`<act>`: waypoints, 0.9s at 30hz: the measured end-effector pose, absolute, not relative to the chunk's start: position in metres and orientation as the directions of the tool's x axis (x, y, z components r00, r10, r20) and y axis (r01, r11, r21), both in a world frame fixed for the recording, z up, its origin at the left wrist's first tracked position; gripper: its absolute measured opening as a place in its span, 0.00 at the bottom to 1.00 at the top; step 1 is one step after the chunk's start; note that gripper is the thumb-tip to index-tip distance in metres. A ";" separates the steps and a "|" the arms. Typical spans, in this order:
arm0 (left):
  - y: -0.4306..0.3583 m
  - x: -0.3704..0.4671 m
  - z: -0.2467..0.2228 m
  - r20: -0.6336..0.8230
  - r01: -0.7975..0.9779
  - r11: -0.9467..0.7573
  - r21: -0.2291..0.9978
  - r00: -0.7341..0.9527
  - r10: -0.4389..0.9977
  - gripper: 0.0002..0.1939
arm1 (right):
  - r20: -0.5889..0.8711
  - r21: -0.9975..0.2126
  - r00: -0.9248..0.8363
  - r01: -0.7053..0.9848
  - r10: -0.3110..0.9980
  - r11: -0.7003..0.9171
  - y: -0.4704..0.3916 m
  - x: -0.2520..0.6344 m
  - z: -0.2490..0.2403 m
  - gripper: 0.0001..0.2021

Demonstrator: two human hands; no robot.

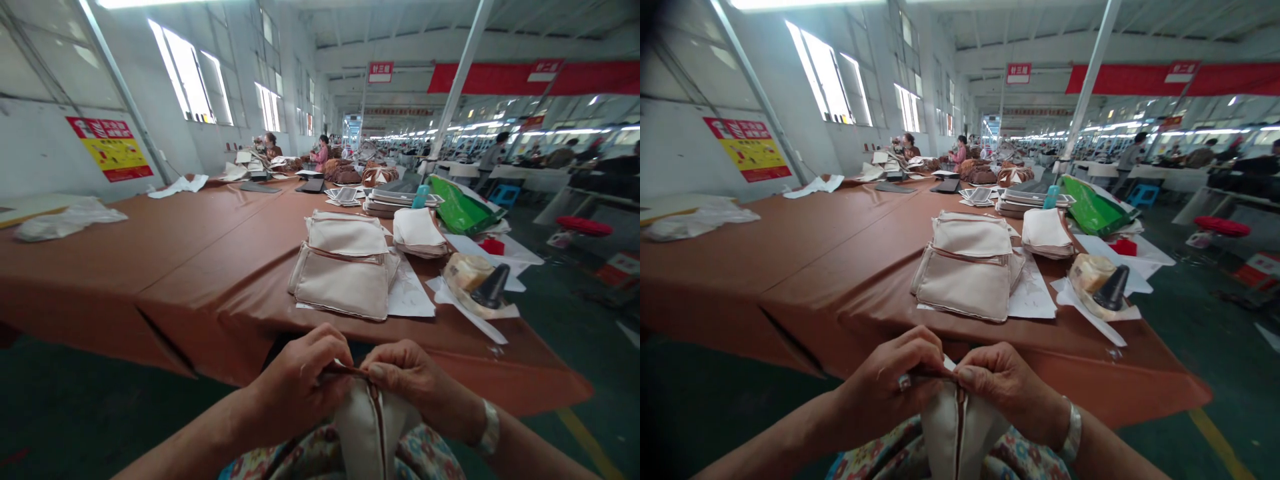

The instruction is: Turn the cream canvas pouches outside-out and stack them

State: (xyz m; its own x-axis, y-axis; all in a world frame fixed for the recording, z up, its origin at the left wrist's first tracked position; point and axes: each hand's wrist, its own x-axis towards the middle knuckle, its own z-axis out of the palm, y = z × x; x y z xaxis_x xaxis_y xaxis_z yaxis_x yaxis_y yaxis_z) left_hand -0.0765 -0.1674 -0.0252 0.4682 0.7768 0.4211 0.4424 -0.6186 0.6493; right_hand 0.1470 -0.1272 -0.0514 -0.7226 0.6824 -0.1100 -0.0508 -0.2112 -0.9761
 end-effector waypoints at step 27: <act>-0.172 -0.065 -0.024 0.106 0.548 -0.800 0.245 0.805 0.584 0.05 | -0.237 -0.971 -0.725 0.152 0.646 -0.186 -0.126 0.144 -0.051 0.15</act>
